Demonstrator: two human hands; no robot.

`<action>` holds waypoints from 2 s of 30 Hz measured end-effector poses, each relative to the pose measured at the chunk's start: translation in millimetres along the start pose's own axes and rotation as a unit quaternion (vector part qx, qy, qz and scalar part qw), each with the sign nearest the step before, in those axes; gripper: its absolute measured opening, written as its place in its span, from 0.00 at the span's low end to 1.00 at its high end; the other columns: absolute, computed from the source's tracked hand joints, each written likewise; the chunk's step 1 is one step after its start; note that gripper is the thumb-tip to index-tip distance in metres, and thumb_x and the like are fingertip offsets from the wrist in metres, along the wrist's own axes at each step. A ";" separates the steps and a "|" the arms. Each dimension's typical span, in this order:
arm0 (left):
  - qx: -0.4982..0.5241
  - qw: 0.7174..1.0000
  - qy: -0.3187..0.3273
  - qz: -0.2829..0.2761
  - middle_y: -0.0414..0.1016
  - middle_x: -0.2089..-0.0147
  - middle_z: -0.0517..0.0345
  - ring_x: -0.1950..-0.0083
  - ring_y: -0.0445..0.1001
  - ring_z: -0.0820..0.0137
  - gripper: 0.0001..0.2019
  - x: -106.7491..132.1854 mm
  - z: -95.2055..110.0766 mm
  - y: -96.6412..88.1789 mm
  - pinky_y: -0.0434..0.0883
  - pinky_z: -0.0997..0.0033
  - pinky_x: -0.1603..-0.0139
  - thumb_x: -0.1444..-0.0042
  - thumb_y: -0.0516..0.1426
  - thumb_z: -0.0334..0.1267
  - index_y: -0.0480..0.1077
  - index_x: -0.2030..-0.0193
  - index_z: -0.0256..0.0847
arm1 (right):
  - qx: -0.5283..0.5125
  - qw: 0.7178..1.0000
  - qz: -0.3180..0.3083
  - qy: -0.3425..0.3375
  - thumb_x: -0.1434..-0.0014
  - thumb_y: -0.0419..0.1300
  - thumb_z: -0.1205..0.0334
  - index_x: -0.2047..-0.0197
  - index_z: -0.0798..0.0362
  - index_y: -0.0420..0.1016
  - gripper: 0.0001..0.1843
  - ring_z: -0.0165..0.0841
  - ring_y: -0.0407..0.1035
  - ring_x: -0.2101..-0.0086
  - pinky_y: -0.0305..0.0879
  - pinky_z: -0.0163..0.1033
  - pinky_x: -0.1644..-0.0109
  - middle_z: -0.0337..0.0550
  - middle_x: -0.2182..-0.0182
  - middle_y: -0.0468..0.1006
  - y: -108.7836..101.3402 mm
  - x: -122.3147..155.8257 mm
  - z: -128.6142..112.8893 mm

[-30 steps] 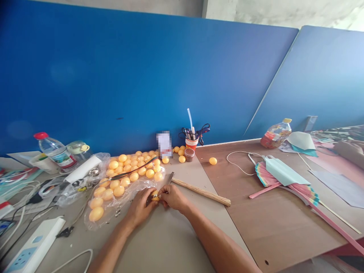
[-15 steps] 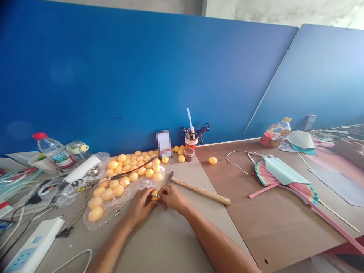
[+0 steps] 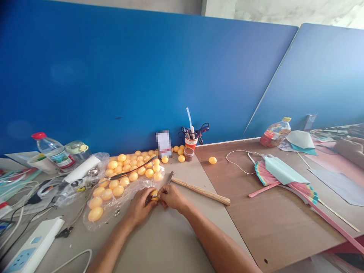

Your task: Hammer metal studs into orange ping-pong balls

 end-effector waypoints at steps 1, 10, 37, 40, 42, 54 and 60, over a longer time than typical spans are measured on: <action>0.001 1.000 0.000 -0.001 0.77 0.55 0.54 0.52 0.74 0.60 0.14 -0.1 0.1 0.0 0.69 0.58 0.50 0.46 0.56 0.33 0.69 0.52 0.45 | 0.000 1.000 -0.001 0.000 0.50 0.54 0.70 0.72 0.54 0.70 0.05 0.24 0.58 0.84 0.48 0.31 0.78 0.32 0.87 0.68 -0.1 0.0 -0.1; 0.000 1.000 0.001 0.012 0.78 0.56 0.55 0.53 0.74 0.61 0.14 -0.1 -0.1 0.1 0.70 0.58 0.51 0.47 0.56 0.33 0.70 0.53 0.45 | 0.005 1.000 0.001 0.001 0.50 0.54 0.70 0.73 0.54 0.69 0.05 0.24 0.58 0.84 0.49 0.31 0.78 0.32 0.87 0.68 0.0 1.1 -1.5; -0.006 1.000 -0.010 -0.015 0.76 0.56 0.54 0.53 0.72 0.61 0.13 0.4 9.4 -3.5 0.68 0.59 0.52 0.45 0.52 0.32 0.69 0.54 0.43 | 0.022 0.996 0.078 0.025 0.53 0.51 0.77 0.76 0.53 0.66 0.10 0.24 0.59 0.83 0.53 0.30 0.77 0.30 0.88 0.66 8.2 6.1 -15.2; -0.009 1.000 -0.001 -0.012 0.76 0.57 0.54 0.54 0.72 0.61 0.12 0.7 10.7 -4.1 0.68 0.60 0.52 0.45 0.52 0.32 0.68 0.54 0.44 | 0.033 0.994 0.102 0.026 0.55 0.52 0.77 0.77 0.52 0.63 0.10 0.25 0.60 0.83 0.54 0.30 0.76 0.30 0.88 0.66 8.6 6.8 -15.0; -0.006 1.000 0.000 -0.010 0.76 0.56 0.54 0.54 0.72 0.61 0.12 1.1 10.3 -4.1 0.68 0.60 0.52 0.45 0.51 0.32 0.68 0.54 0.44 | 0.047 0.992 0.113 0.029 0.55 0.52 0.77 0.78 0.52 0.62 0.10 0.25 0.61 0.82 0.54 0.30 0.76 0.30 0.88 0.66 8.4 6.8 -14.3; 0.007 1.000 0.012 0.010 0.75 0.58 0.54 0.55 0.73 0.60 0.10 0.4 5.2 -2.3 0.70 0.59 0.54 0.45 0.53 0.34 0.69 0.56 0.44 | 0.078 0.990 0.120 0.010 0.54 0.52 0.79 0.77 0.52 0.62 0.11 0.25 0.61 0.85 0.53 0.29 0.78 0.29 0.89 0.64 13.4 -0.6 -11.4; 0.074 0.997 -0.028 0.024 0.77 0.55 0.53 0.54 0.74 0.60 0.13 0.2 -1.3 -4.5 0.71 0.58 0.51 0.48 0.56 0.36 0.69 0.53 0.44 | 0.023 0.997 0.068 -0.011 0.47 0.53 0.73 0.73 0.52 0.63 0.07 0.26 0.61 0.85 0.53 0.29 0.79 0.30 0.88 0.66 8.4 1.4 -8.8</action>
Point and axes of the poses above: each hand's wrist, its own x-axis away from the middle knuckle, its own y-axis out of the palm, z = x × y, the point moved 3 cm from there along -x, towards the middle knuckle
